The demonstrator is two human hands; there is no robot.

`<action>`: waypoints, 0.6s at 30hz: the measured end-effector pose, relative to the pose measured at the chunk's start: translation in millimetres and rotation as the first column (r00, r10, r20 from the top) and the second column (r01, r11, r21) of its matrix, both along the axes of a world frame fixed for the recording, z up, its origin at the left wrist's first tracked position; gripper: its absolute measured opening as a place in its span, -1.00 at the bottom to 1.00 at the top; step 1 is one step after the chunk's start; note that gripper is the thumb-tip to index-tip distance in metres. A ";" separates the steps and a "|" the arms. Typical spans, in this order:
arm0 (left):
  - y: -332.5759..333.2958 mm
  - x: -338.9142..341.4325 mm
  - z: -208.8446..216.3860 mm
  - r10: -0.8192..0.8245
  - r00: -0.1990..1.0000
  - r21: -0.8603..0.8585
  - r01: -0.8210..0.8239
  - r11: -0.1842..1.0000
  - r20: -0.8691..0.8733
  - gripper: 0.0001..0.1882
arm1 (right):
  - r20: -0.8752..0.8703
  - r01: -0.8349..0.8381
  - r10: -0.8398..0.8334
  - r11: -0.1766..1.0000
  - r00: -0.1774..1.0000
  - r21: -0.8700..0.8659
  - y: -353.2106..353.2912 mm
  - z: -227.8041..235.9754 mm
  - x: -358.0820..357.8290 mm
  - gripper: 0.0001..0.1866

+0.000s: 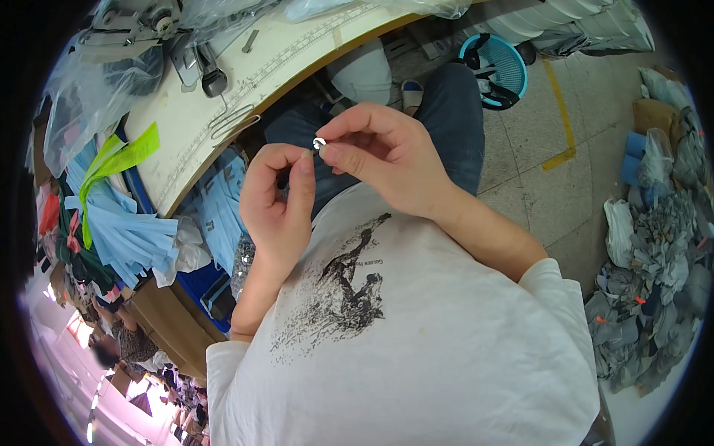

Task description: Manually attaching small metal rings to fabric straps at a workstation.

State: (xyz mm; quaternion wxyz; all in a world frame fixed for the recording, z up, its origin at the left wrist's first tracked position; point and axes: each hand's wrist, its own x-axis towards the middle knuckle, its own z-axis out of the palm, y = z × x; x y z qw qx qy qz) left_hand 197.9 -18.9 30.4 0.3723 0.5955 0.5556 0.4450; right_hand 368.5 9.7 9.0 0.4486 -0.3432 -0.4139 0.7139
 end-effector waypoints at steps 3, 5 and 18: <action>0.0 0.6 0.8 -0.003 0.999 0.032 0.004 0.999 -0.033 -0.89 | 0.042 0.013 -0.016 0.998 0.999 0.068 -1.8 -4.4 -0.2 -0.82; 0.8 -0.3 1.1 -0.012 0.995 0.064 0.018 0.998 -0.098 -0.88 | 0.051 0.033 -0.038 0.994 0.998 0.109 -1.6 -3.7 -1.2 -0.82; 5.2 -0.8 -0.5 0.005 0.955 0.258 0.075 0.963 -0.296 -0.73 | 0.054 0.024 -0.028 0.996 0.998 0.080 1.2 -5.5 0.4 -0.82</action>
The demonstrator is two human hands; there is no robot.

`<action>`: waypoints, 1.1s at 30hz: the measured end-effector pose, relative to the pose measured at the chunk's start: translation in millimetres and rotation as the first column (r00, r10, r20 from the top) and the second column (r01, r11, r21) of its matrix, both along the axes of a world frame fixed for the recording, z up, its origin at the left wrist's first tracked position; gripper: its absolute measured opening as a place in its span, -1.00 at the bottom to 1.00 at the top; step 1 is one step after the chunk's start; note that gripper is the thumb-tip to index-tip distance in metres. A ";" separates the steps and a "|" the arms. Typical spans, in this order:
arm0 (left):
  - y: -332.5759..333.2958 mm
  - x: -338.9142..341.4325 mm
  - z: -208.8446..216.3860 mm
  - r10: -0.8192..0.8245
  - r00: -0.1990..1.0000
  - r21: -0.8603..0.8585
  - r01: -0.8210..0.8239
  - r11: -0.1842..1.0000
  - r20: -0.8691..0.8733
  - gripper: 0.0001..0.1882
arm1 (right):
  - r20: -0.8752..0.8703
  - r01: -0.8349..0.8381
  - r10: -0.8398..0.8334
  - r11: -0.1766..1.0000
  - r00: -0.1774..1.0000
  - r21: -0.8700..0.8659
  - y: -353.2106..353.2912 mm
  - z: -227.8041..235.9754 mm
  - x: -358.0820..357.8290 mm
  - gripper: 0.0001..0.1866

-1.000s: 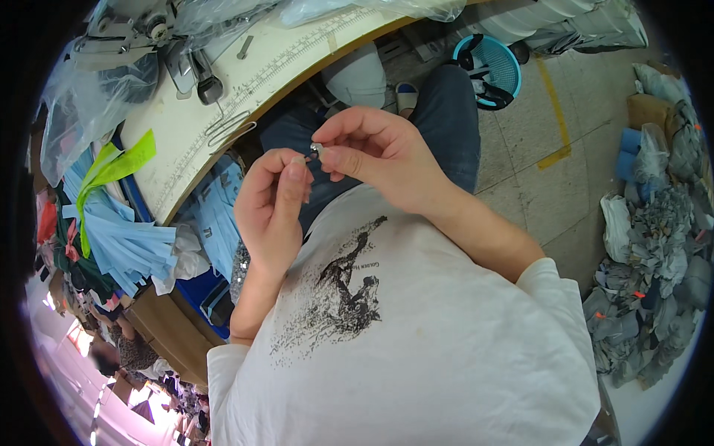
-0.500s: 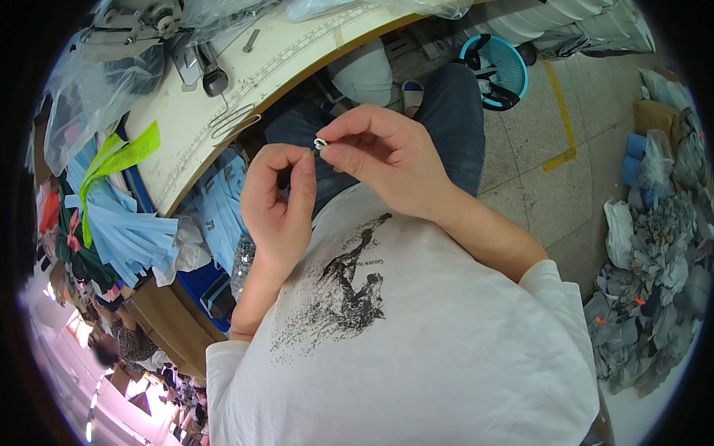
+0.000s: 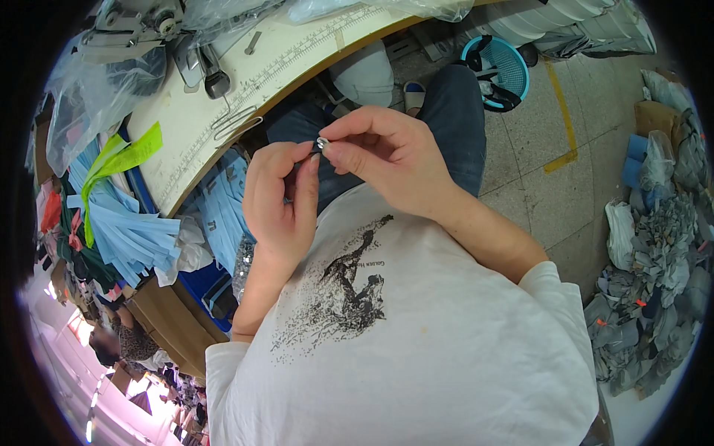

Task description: Manually attaching small metal rings to fabric straps at a workstation.

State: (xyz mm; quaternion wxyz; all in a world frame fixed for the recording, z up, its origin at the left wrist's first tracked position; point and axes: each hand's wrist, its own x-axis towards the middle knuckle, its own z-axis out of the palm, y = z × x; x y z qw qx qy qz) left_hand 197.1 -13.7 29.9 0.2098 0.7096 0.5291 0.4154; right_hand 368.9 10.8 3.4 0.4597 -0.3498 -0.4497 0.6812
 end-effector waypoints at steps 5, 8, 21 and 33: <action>5.5 -1.8 -5.3 -0.045 0.995 0.126 0.056 0.990 -0.085 -0.83 | 0.005 0.010 -0.010 0.999 1.000 -0.046 1.5 1.0 1.0 -0.82; 6.9 -1.8 -6.5 -0.028 0.994 0.125 0.041 0.991 -0.106 -0.73 | -0.005 0.008 -0.008 0.999 1.000 -0.050 2.5 1.2 1.0 -0.82; 10.0 0.6 1.4 -0.050 0.999 -0.070 0.049 0.996 -0.018 -0.92 | 0.166 0.057 -0.104 0.962 0.981 0.266 8.0 0.5 0.4 -0.82; 8.4 2.6 -1.9 0.032 0.972 -0.170 0.008 0.985 0.231 -0.82 | 0.153 0.101 -0.155 0.945 0.976 0.312 10.3 0.7 -0.2 -0.81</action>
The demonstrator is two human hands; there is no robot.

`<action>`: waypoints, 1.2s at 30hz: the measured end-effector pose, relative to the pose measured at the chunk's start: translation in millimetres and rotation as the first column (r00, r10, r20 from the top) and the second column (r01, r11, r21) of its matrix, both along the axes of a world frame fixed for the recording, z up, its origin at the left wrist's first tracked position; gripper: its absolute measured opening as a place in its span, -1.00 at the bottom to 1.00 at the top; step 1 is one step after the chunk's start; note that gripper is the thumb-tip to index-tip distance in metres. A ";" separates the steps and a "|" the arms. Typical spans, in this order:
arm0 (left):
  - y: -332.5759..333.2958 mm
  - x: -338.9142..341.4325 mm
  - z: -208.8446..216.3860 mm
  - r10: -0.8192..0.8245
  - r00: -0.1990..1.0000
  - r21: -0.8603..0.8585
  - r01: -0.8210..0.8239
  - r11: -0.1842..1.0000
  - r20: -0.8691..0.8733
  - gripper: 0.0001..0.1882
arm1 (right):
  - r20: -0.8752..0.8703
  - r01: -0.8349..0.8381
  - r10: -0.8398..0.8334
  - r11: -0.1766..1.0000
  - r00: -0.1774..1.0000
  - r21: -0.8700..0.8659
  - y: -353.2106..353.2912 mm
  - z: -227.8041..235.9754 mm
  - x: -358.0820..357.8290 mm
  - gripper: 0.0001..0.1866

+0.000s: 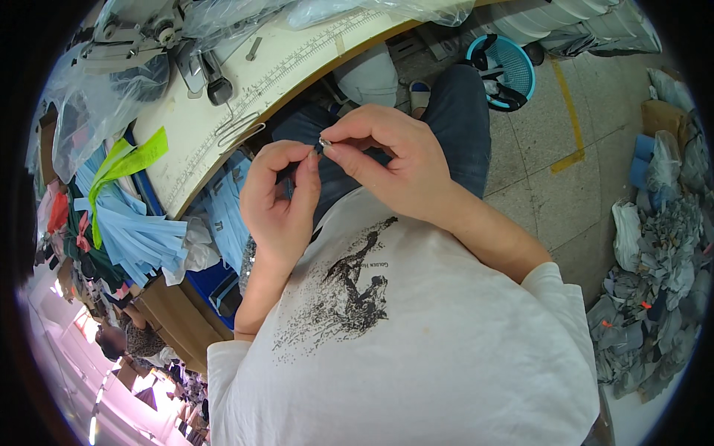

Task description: Manually attaching small metal rings to fabric straps at a workstation.

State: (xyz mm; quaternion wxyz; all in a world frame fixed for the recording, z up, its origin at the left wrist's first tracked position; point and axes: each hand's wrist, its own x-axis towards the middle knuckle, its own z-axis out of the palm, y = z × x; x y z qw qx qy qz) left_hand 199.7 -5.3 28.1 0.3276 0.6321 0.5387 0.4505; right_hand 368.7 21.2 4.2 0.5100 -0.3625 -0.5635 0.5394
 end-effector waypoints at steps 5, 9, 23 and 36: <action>1.1 1.1 4.7 -0.019 0.999 -0.005 0.019 1.000 -0.028 -0.82 | 0.035 -0.020 0.019 1.000 0.999 0.002 0.2 -0.4 1.1 -0.81; 0.2 1.1 3.0 -0.039 0.998 0.040 0.041 0.998 -0.055 -0.82 | 0.058 -0.024 0.024 1.000 0.998 -0.002 0.0 0.4 3.9 -0.81; 1.7 -0.8 5.0 0.045 0.998 -0.136 -0.037 0.990 0.050 -0.85 | -0.255 -0.220 0.130 0.903 0.958 -0.368 3.0 0.5 6.6 -0.83; 10.8 -1.5 -0.4 -0.031 0.954 0.349 0.139 0.927 -0.297 -0.74 | -0.195 -0.161 0.088 0.902 0.977 -0.400 -1.3 1.5 5.2 -0.87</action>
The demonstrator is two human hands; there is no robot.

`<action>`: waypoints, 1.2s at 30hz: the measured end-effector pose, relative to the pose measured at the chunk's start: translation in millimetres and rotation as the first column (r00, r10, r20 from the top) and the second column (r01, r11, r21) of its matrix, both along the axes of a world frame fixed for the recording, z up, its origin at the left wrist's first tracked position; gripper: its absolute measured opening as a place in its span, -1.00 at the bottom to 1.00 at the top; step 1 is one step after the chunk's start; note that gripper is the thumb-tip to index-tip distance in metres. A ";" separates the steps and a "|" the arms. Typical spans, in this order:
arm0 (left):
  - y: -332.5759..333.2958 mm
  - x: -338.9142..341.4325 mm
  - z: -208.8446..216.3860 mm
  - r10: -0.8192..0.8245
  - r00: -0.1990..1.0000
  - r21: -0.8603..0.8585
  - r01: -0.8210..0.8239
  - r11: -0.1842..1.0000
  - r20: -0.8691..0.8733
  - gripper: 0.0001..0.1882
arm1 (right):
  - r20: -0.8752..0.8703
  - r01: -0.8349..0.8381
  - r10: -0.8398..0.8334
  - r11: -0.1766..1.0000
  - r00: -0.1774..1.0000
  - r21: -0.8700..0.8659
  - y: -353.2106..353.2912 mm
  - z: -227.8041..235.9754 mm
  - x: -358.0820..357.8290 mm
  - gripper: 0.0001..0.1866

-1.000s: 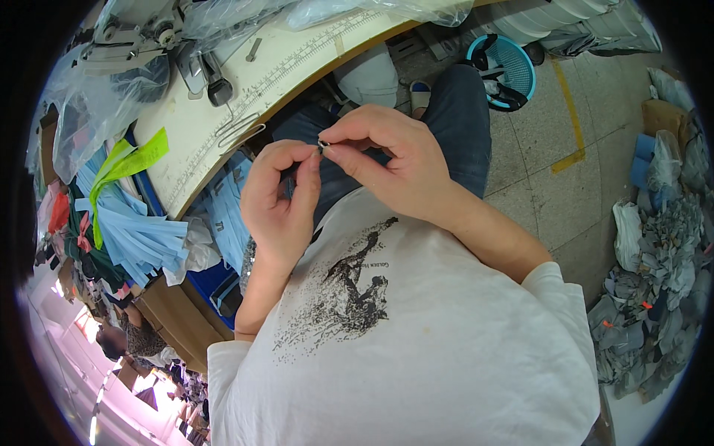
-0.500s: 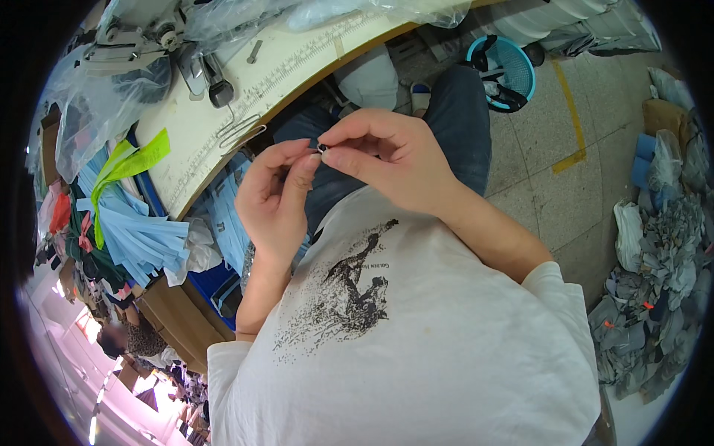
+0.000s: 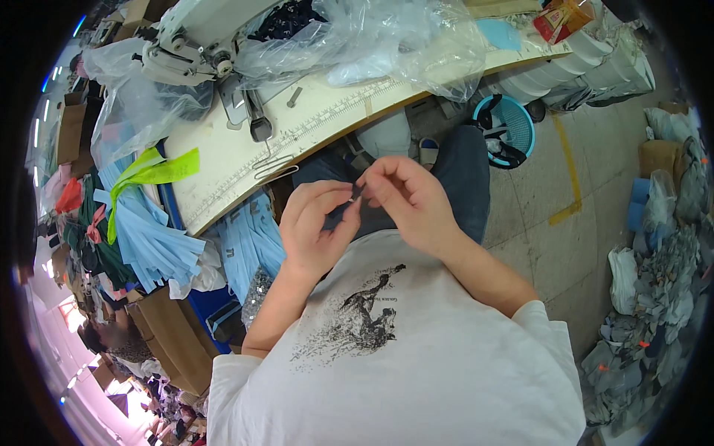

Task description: Manually attaching small metal rings to fabric straps at a workstation.

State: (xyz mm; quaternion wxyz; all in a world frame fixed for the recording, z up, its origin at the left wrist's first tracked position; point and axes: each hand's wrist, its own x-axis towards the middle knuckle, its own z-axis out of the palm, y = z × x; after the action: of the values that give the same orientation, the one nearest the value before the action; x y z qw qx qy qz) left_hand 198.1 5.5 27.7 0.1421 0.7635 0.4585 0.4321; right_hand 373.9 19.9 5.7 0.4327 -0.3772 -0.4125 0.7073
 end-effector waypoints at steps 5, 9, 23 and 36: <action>-2.7 -0.4 -3.1 -0.006 0.962 -0.174 0.056 0.983 0.274 -0.74 | -0.080 0.035 -0.033 0.999 0.996 0.020 0.6 -0.7 1.0 -0.87; -0.6 -4.1 -6.0 0.036 0.917 -0.310 0.098 0.946 0.398 -0.76 | -0.111 0.075 -0.059 0.987 0.992 0.143 3.4 7.9 -2.7 -0.82; -4.9 -6.1 0.5 0.106 0.964 -0.509 0.035 0.860 0.245 -0.71 | 0.334 -0.165 -0.133 0.668 0.933 0.726 12.2 15.6 0.8 -0.78; -10.6 -1.4 -1.8 0.201 0.814 -0.612 0.222 0.759 0.545 -0.85 | 0.301 -0.002 -0.390 0.610 0.870 0.793 16.3 4.6 -0.4 -0.79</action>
State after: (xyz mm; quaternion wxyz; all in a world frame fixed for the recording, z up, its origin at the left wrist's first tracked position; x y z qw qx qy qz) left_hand 196.8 -5.1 25.9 0.5333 0.4990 0.5087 0.4559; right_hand 373.5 36.2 10.3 0.5213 -0.3502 -0.7171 0.3025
